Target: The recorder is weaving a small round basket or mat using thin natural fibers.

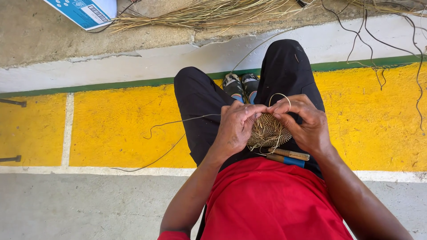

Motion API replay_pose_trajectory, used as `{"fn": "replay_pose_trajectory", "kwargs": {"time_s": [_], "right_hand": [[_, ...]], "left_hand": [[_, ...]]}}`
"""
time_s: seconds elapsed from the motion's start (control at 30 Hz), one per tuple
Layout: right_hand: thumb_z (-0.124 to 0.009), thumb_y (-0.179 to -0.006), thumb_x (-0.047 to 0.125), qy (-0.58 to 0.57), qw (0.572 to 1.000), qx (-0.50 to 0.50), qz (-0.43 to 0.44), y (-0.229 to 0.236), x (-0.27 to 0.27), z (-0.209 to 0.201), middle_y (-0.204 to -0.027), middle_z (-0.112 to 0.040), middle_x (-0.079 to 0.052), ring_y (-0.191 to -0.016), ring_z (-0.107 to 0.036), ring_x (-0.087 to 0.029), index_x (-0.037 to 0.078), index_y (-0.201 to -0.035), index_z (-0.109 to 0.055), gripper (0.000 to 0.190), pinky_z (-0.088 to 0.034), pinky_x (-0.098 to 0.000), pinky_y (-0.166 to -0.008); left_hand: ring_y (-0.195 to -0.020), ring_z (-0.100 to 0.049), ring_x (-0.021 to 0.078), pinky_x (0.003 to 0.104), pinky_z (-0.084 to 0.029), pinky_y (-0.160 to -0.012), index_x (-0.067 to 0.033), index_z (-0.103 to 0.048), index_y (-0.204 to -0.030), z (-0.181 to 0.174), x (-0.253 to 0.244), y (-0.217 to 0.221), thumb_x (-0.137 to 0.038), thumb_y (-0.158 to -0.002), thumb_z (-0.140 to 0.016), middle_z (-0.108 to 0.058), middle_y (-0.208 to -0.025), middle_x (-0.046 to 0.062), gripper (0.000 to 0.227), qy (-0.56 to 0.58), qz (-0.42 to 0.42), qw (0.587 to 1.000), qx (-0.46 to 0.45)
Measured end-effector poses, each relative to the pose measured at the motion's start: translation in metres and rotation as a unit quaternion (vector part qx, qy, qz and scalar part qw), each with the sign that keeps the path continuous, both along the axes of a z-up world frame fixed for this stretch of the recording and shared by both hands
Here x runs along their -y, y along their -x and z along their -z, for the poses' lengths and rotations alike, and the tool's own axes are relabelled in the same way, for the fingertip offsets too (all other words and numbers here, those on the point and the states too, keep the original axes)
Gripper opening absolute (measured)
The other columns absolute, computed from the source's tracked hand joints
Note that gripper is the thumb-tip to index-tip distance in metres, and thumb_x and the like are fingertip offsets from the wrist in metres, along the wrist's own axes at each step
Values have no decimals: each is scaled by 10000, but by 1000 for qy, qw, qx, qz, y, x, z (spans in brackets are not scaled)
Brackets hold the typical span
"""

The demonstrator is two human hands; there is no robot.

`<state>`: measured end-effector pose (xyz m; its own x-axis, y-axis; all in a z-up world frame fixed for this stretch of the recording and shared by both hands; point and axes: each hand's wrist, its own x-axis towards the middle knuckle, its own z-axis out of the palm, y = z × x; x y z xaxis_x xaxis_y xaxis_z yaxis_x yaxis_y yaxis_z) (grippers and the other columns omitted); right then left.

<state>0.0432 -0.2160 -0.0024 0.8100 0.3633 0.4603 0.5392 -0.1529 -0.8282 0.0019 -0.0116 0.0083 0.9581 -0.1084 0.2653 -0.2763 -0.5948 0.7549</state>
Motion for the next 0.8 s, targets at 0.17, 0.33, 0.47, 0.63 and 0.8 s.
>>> {"fn": "replay_pose_trajectory", "kwargs": {"time_s": [0.17,0.33,0.47,0.63,0.8], "right_hand": [[-855,-800,66,151,986,64,40,4,-1,4,-980,-681,-66,-963,-623,-194,122,-978,-795,196,-522,-321,-839],[-815,-805,107,70,988,-61,-125,-27,13,4,-1055,-718,-38,-1022,-654,-163,116,-1054,-774,252,-580,-294,-866],[-649,-982,74,59,971,-175,-151,-47,9,10,-1031,-723,-33,-957,-690,-123,68,-1137,-715,169,-560,-281,-847],[-650,-987,71,102,963,-101,-229,-78,4,36,-979,-697,-46,-896,-669,-127,28,-1060,-682,90,-548,-282,-791],[-659,-1124,133,-91,976,-198,9,-125,7,43,-1014,-683,-41,-868,-628,-107,60,-1147,-676,78,-556,-295,-808]], "left_hand": [[-880,-610,148,348,-376,-880,-188,-749,-1154,-1,-2,0,-109,-1011,-638,-744,-946,-35,198,-4,2,1000,-12],[-865,-605,144,346,-388,-882,-213,-764,-1154,-3,-6,2,-133,-1038,-619,-708,-855,-43,202,25,11,999,-23],[-880,-590,147,340,-388,-890,-214,-754,-1172,-7,-3,4,-142,-1044,-602,-719,-910,-47,212,34,29,999,-12],[-853,-557,154,331,-375,-855,-204,-753,-1160,-8,-4,3,-161,-1047,-608,-764,-1008,-43,189,47,25,999,-6],[-845,-580,149,346,-382,-877,-198,-765,-1147,-14,-1,2,-191,-1040,-624,-740,-904,-43,177,37,21,999,2]]}}
